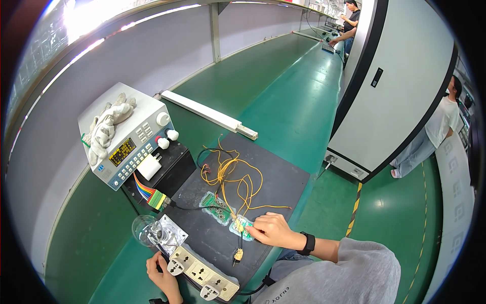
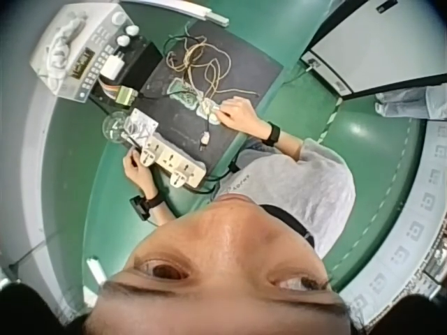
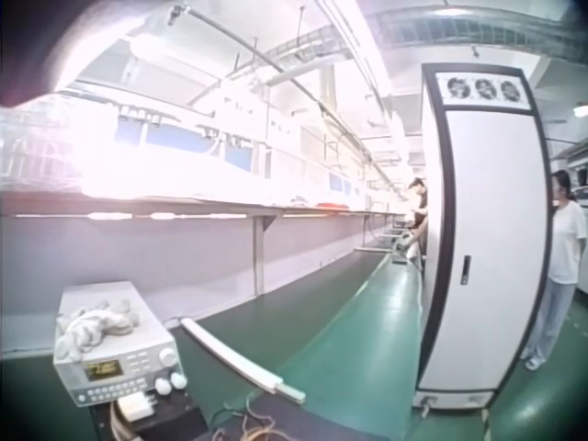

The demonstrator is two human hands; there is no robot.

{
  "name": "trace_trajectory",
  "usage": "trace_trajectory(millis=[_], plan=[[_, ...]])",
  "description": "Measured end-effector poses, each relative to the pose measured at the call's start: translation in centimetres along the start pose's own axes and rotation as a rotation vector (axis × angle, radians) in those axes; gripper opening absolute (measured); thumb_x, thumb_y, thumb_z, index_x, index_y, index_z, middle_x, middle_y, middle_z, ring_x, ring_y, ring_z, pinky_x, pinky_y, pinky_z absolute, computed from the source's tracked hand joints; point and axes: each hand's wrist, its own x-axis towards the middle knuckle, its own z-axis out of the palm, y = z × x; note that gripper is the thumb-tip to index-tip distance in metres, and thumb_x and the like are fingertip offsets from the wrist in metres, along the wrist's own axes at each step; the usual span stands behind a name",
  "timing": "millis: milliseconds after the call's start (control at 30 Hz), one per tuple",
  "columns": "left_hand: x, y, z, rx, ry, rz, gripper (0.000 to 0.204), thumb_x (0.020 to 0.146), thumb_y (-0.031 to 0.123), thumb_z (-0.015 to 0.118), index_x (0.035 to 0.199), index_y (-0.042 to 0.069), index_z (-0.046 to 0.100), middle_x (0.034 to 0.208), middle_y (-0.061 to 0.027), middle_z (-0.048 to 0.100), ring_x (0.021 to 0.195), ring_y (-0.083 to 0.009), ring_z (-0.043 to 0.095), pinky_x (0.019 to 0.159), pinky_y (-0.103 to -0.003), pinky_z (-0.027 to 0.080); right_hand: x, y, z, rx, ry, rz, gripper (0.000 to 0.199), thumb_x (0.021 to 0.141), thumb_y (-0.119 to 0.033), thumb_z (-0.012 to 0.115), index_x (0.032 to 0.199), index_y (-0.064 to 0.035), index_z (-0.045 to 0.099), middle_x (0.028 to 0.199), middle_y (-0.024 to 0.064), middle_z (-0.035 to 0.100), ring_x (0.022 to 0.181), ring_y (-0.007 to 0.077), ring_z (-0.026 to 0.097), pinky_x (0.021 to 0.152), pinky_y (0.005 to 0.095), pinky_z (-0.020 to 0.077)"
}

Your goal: The person touches a circuit board with a probe, picks up a long white panel, and then connects a USB cable to the board. They continue to touch the circuit board with the probe while holding the USB cable.

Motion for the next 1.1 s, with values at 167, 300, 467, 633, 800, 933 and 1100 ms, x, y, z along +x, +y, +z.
trace_trajectory(millis=[167,300,467,633,800,933,1100], plan=[[0.03,0.05,-0.06,0.02,0.001,0.017,0.015,0.087,0.008,0.055,0.092,-0.002,0.064,0.077,-0.0092,0.054,0.074,-0.0223,0.051,0.069,-0.033,0.039,0.02,0.07,0.12,0.008,0.012,-0.006,0.037,0.08,-0.016,0.066,0.051,-0.0055,0.048,0.049,0.0064,0.045,0.044,0.0226,0.046,0.047,0.0333,0.0351],[0.04,0.13,-0.17,0.023,-0.032,-0.014,0.017,0.089,0.008,0.054,0.094,-0.006,0.063,0.08,-0.0064,0.053,0.076,-0.015,0.049,0.072,-0.027,0.039,0.07,0.02,0.04,0.015,0.016,-0.004,0.037,0.08,-0.016,0.066,0.051,-0.0055,0.048,0.049,0.0063,0.045,0.044,0.0227,0.045,0.047,0.0332,0.0345],[0.04,0.29,-0.18,0.019,-0.035,-0.017,0.017,0.089,0.008,0.053,0.093,-0.006,0.063,0.08,-0.0065,0.053,0.076,-0.0152,0.049,0.072,-0.027,0.039,0.04,0.02,0.09,0.027,0.027,-0.007,0.037,0.08,-0.016,0.066,0.05,-0.0056,0.047,0.048,0.0062,0.044,0.044,0.0224,0.044,0.046,0.0333,0.0334],[0.0,0.23,-0.2,0.013,-0.031,-0.019,0.017,0.089,0.008,0.053,0.093,-0.006,0.062,0.08,-0.0067,0.053,0.076,-0.0155,0.049,0.072,-0.028,0.039,0.01,-0.02,0.07,0.02,0.023,-0.009,0.038,0.08,-0.016,0.067,0.05,-0.0057,0.047,0.048,0.006,0.044,0.043,0.022,0.044,0.046,0.0332,0.0328],[0.01,0.08,-0.06,0.016,-0.002,0.019,0.015,0.088,0.009,0.055,0.093,-0.002,0.064,0.078,-0.009,0.055,0.074,-0.0226,0.051,0.07,-0.033,0.039,0.11,-0.08,0.03,0.012,0.022,-0.012,0.038,0.081,-0.017,0.066,0.05,-0.0057,0.047,0.048,0.0058,0.044,0.043,0.0218,0.043,0.047,0.0332,0.0327],[0.02,0.13,-0.06,0.008,-0.006,0.021,0.014,0.087,0.007,0.055,0.093,-0.002,0.064,0.08,-0.0091,0.056,0.075,-0.0224,0.052,0.07,-0.032,0.04,0.0,0.03,0.08,0.016,0.011,-0.001,0.038,0.08,-0.017,0.067,0.05,-0.0055,0.047,0.048,0.0059,0.044,0.043,0.0221,0.044,0.047,0.033,0.0331],[0.06,0.21,-0.11,0.005,-0.013,-0.001,0.015,0.087,0.008,0.055,0.094,-0.002,0.064,0.08,-0.0093,0.056,0.075,-0.022,0.052,0.07,-0.032,0.04,0.06,0.04,0.11,0.023,0.016,-0.002,0.038,0.08,-0.016,0.067,0.05,-0.0054,0.047,0.048,0.0061,0.044,0.044,0.0223,0.044,0.047,0.033,0.0338]])
